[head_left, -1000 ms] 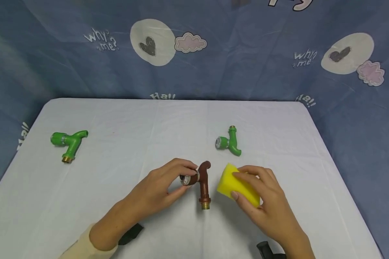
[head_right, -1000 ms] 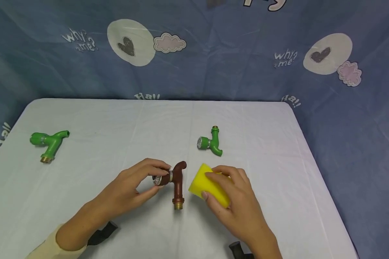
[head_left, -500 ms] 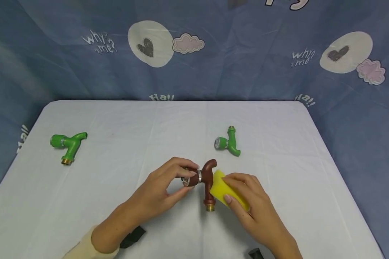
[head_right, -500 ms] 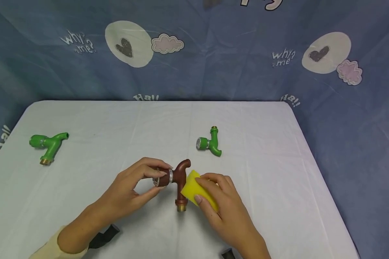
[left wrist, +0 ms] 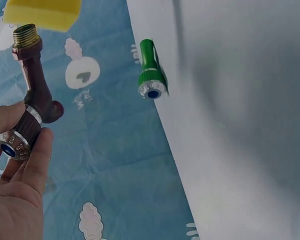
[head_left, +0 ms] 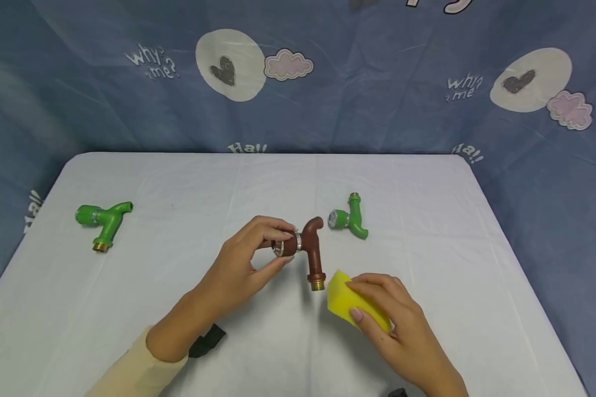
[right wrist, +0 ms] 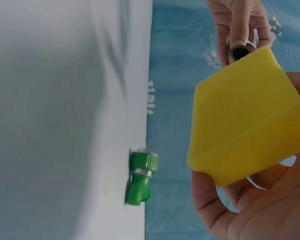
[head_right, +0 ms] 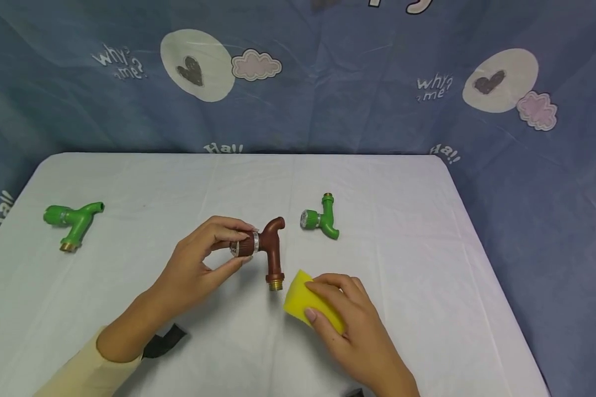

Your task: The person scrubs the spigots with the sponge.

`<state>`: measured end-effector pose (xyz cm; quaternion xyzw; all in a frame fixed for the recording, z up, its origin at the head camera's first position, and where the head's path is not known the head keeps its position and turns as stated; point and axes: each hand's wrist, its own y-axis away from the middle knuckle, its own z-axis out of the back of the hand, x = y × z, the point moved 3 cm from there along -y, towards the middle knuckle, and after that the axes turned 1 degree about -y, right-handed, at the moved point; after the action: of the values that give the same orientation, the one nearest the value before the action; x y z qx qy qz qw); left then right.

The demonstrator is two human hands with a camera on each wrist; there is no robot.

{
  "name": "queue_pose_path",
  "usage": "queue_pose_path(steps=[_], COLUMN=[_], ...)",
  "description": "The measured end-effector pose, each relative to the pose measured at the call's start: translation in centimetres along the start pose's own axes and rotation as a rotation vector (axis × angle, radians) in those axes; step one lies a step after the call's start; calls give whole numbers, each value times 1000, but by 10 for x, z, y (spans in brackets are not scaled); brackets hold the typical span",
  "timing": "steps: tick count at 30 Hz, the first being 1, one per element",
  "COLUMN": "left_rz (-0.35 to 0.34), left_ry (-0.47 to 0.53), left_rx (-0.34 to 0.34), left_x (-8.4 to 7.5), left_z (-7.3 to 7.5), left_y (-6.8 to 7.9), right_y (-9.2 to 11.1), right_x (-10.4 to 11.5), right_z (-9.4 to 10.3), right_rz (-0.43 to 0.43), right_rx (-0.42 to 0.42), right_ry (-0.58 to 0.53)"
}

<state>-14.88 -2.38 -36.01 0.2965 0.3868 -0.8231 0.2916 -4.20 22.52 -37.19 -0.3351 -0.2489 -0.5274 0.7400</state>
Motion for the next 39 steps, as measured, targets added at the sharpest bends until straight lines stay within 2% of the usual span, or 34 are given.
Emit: queue_pose_path(steps=[4, 7, 11, 13, 16, 19, 22, 25, 27, 31, 34, 39], left_rz=[25, 52, 91, 118, 177, 267, 361, 429, 449, 463, 442, 401], left_ry=[2, 29, 46, 28, 8, 32, 104, 173, 190, 105, -16, -134], left_rx=[-16, -19, 12, 36, 50, 51, 84, 132, 156, 196, 226, 265], left_x=[7, 13, 26, 38, 60, 82, 98, 109, 113, 117, 118, 118], left_z=[0, -5, -20, -28, -31, -27, -28, -34, -38, -41, -43, -50], left_y=[-4, -12, -34, -48, -60, -61, -59, -60, -62, -65, -68, -74], right_y=[3, 6, 10, 13, 17, 19, 20, 21, 21, 20, 20, 22], right_x=[-4, -7, -12, -16, -20, -24, -27, -31, -33, -33, -32, -32], right_z=[1, 3, 4, 3, 3, 4, 8, 12, 13, 12, 12, 11], right_rz=[-13, -23, -61, -84, -105, -93, -88, -112, -125, -142, -139, -135], right_rx=[-10, -22, -31, -30, -23, -30, -43, -39, -31, -19, -20, -22], right_ry=[-1, 0, 8, 12, 12, 2, 10, 17, 24, 41, 47, 55])
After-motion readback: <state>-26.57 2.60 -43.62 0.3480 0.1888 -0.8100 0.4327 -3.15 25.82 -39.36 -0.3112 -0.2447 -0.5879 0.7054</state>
